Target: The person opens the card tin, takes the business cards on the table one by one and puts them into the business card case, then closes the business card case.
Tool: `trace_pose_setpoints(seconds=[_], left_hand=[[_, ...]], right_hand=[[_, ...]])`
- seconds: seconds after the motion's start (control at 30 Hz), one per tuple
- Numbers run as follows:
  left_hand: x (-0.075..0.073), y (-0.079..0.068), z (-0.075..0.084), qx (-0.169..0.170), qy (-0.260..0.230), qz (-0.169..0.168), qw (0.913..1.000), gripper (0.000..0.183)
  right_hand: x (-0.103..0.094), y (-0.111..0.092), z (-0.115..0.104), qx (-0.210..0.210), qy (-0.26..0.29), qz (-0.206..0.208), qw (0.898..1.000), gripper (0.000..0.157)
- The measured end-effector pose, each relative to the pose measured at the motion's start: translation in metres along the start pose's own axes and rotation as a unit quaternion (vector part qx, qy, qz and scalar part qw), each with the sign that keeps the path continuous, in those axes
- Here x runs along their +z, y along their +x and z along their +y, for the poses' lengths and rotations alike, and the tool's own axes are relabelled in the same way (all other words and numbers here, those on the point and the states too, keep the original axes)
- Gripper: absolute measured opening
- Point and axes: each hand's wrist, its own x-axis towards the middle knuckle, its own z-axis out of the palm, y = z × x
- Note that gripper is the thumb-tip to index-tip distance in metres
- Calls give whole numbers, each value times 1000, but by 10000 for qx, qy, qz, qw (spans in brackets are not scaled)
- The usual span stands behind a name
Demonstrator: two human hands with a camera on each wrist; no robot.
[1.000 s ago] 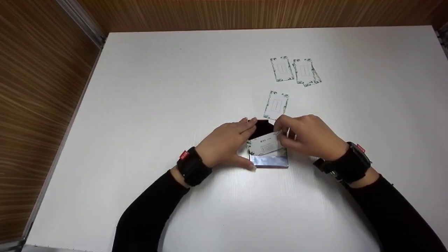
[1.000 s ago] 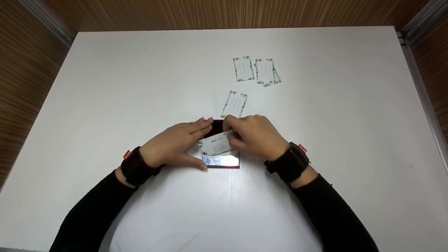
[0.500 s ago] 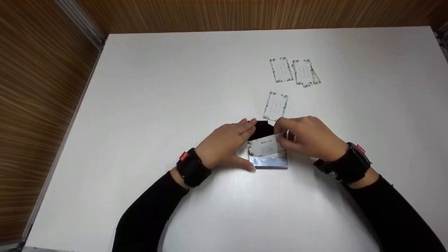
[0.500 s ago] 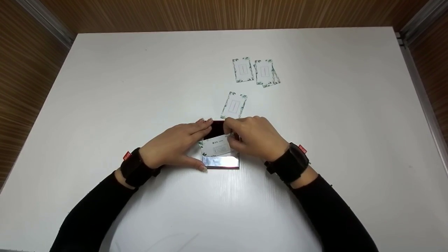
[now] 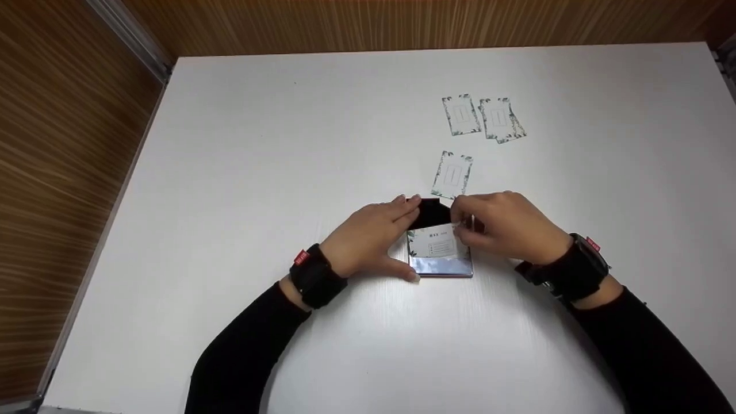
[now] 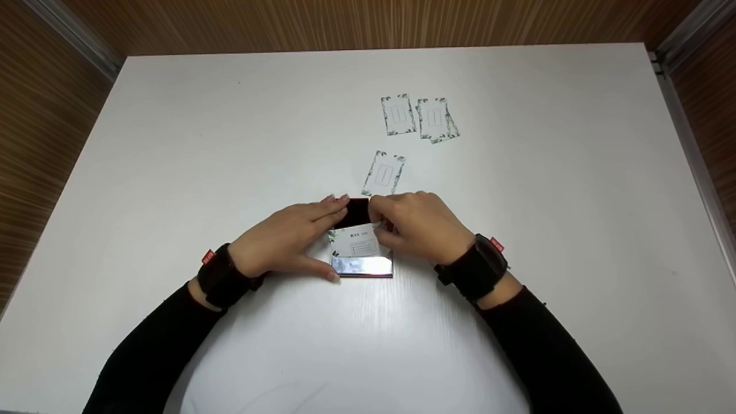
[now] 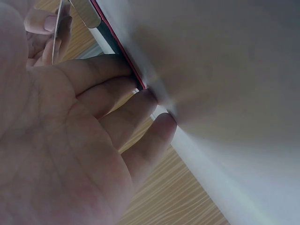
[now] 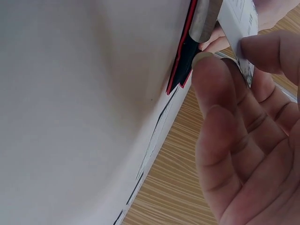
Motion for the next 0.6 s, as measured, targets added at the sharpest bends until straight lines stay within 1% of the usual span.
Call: trace_pose_setpoints(seconds=[0.43,0.6], left_hand=[[2,1,-2,67,37,63,10000,113],[1,0,-1,46,14,15,10000,112]], right_hand=[[3,-1,1,2,-46,-125,9999,12],[4,-1,1,68,8,-250,9997,12]])
